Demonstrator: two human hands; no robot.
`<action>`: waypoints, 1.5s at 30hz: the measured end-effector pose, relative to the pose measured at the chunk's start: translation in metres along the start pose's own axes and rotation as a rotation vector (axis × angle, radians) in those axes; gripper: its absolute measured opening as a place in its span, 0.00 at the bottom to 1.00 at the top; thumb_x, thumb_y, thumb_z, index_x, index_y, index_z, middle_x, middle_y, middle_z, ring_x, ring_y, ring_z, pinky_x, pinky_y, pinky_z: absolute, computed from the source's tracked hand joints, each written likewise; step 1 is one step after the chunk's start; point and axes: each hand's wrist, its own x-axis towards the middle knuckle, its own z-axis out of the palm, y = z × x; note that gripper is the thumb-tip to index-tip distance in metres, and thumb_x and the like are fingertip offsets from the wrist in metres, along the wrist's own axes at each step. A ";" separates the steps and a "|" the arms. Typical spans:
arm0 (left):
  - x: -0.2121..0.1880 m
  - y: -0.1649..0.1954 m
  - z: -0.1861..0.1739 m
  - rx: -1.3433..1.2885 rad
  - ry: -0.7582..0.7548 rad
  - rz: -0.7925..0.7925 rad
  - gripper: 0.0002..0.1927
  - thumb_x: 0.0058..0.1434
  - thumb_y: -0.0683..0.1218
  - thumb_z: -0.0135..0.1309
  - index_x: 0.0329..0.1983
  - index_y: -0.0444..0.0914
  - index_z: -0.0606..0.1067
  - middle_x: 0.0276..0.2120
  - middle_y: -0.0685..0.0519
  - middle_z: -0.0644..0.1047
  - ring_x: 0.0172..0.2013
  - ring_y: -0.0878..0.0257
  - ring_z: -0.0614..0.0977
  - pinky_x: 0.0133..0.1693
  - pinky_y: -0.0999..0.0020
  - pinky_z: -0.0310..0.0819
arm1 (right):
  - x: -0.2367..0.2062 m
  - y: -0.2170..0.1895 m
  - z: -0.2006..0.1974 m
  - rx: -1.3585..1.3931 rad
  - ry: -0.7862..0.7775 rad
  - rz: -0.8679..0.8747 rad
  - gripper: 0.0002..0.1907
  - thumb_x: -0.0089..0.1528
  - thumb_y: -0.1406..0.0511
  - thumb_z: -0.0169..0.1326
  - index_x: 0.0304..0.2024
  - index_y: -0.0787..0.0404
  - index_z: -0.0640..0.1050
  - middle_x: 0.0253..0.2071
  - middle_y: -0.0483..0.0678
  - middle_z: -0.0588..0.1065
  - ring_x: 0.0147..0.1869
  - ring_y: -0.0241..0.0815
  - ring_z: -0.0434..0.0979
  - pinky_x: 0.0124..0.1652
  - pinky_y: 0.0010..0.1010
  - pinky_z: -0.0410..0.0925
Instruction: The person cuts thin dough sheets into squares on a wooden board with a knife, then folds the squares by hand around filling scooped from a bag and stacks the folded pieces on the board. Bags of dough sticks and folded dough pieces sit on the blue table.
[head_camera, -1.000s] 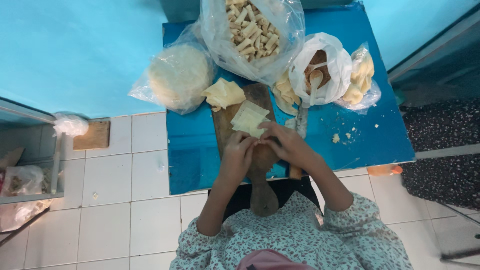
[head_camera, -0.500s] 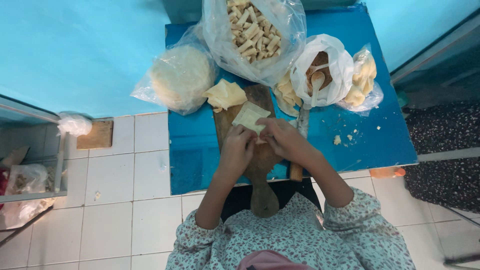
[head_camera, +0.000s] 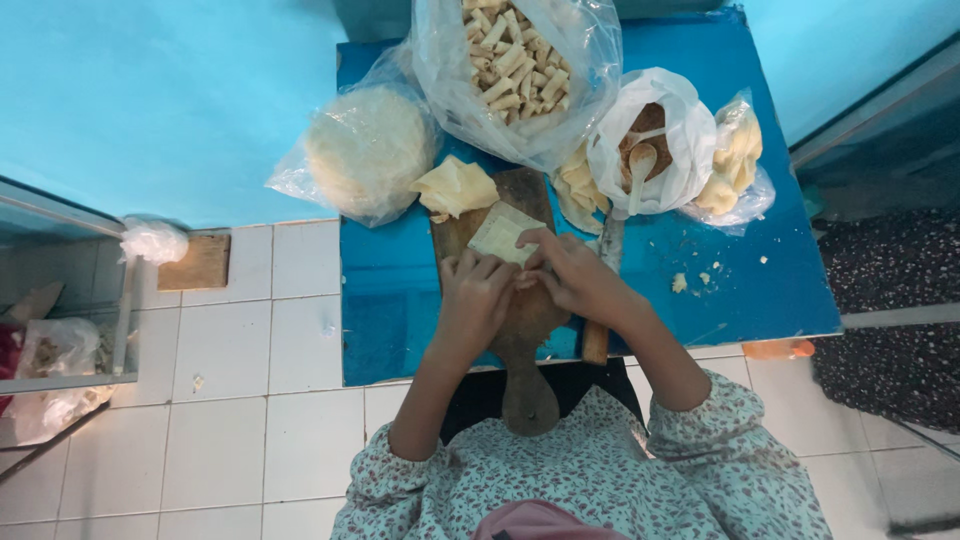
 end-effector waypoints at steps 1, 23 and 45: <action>0.000 0.000 0.001 0.029 0.011 0.000 0.06 0.59 0.42 0.60 0.39 0.40 0.81 0.37 0.53 0.75 0.45 0.53 0.74 0.50 0.51 0.62 | 0.001 0.001 0.001 0.015 -0.013 0.026 0.27 0.59 0.73 0.58 0.59 0.59 0.66 0.37 0.48 0.80 0.50 0.55 0.77 0.50 0.46 0.66; 0.009 -0.004 0.000 0.161 0.008 0.042 0.03 0.52 0.42 0.61 0.31 0.41 0.79 0.41 0.53 0.73 0.47 0.52 0.73 0.52 0.46 0.59 | 0.002 -0.007 -0.005 -0.152 0.041 -0.134 0.24 0.57 0.72 0.60 0.56 0.59 0.71 0.40 0.43 0.76 0.53 0.47 0.74 0.55 0.46 0.62; 0.009 -0.011 0.012 0.133 0.046 -0.034 0.04 0.55 0.42 0.61 0.33 0.39 0.80 0.42 0.52 0.72 0.48 0.52 0.73 0.53 0.47 0.59 | -0.018 -0.011 0.021 -0.323 0.284 -0.131 0.16 0.61 0.71 0.60 0.50 0.58 0.72 0.47 0.45 0.75 0.57 0.47 0.76 0.61 0.56 0.61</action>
